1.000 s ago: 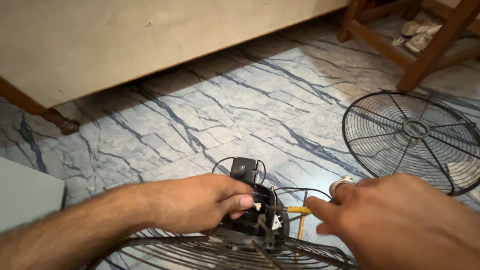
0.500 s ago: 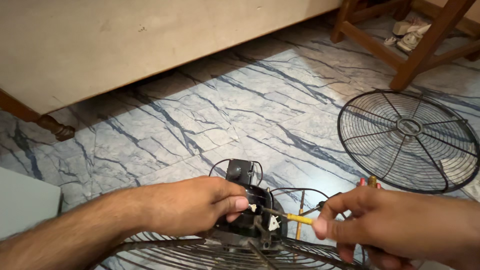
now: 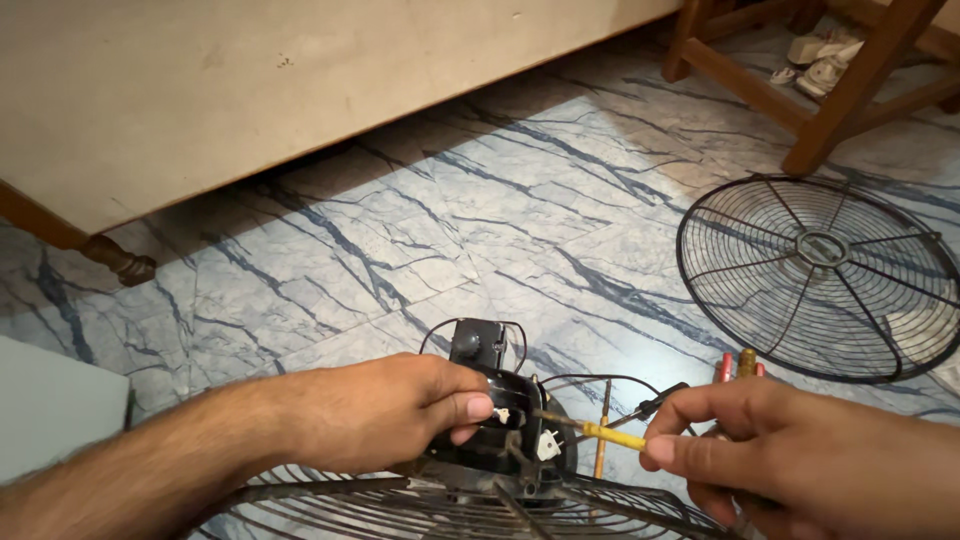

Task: The person uses a screwdriver to loosen and tighten screws on the central hub of an electric fan, then removes the front wire cage and continues adjusting the motor housing. The person handles the fan blades, cage, and motor housing while seated on the floor.

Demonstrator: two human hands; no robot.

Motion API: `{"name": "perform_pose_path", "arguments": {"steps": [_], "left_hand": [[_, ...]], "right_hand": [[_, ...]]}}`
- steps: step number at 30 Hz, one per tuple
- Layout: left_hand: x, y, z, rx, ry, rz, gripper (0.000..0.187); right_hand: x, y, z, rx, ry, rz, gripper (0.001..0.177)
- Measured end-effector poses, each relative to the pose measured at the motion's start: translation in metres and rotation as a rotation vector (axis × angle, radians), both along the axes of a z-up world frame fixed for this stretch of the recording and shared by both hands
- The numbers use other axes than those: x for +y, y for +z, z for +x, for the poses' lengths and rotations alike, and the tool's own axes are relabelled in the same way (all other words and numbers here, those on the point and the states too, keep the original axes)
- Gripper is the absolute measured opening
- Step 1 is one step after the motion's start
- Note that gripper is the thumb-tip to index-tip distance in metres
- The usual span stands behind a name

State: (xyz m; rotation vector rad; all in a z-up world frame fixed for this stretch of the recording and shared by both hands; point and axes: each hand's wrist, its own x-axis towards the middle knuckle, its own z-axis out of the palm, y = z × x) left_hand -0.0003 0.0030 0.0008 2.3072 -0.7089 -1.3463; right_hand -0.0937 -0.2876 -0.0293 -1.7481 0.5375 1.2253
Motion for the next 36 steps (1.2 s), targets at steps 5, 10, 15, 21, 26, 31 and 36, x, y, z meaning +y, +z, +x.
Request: {"name": "perform_pose_path", "arguments": {"steps": [5, 10, 15, 21, 26, 31, 36], "left_hand": [[0.001, -0.001, 0.0, -0.028, -0.016, -0.019, 0.038], [0.001, -0.002, 0.0, -0.007, -0.005, -0.04, 0.038], [-0.001, 0.002, -0.001, -0.016, -0.003, -0.019, 0.038], [-0.004, 0.007, -0.002, -0.015, 0.002, 0.05, 0.041], [-0.002, 0.004, -0.001, -0.01, -0.004, -0.002, 0.038], [0.0, 0.001, 0.0, -0.031, -0.034, -0.044, 0.037], [0.001, 0.0, 0.0, -0.033, -0.029, -0.027, 0.037]], "right_hand": [[0.001, -0.001, -0.001, -0.096, 0.103, 0.087, 0.027], [0.006, -0.002, -0.001, -0.006, -0.005, 0.09, 0.026], [0.005, -0.003, -0.001, 0.004, -0.024, 0.082, 0.027], [0.002, -0.01, -0.003, 0.004, -0.092, 0.174, 0.027], [0.001, -0.012, -0.002, 0.0, -0.083, 0.132, 0.028], [0.002, -0.009, -0.003, -0.016, -0.076, 0.139, 0.03], [0.006, -0.005, -0.003, 0.015, -0.116, 0.109, 0.032]]}}
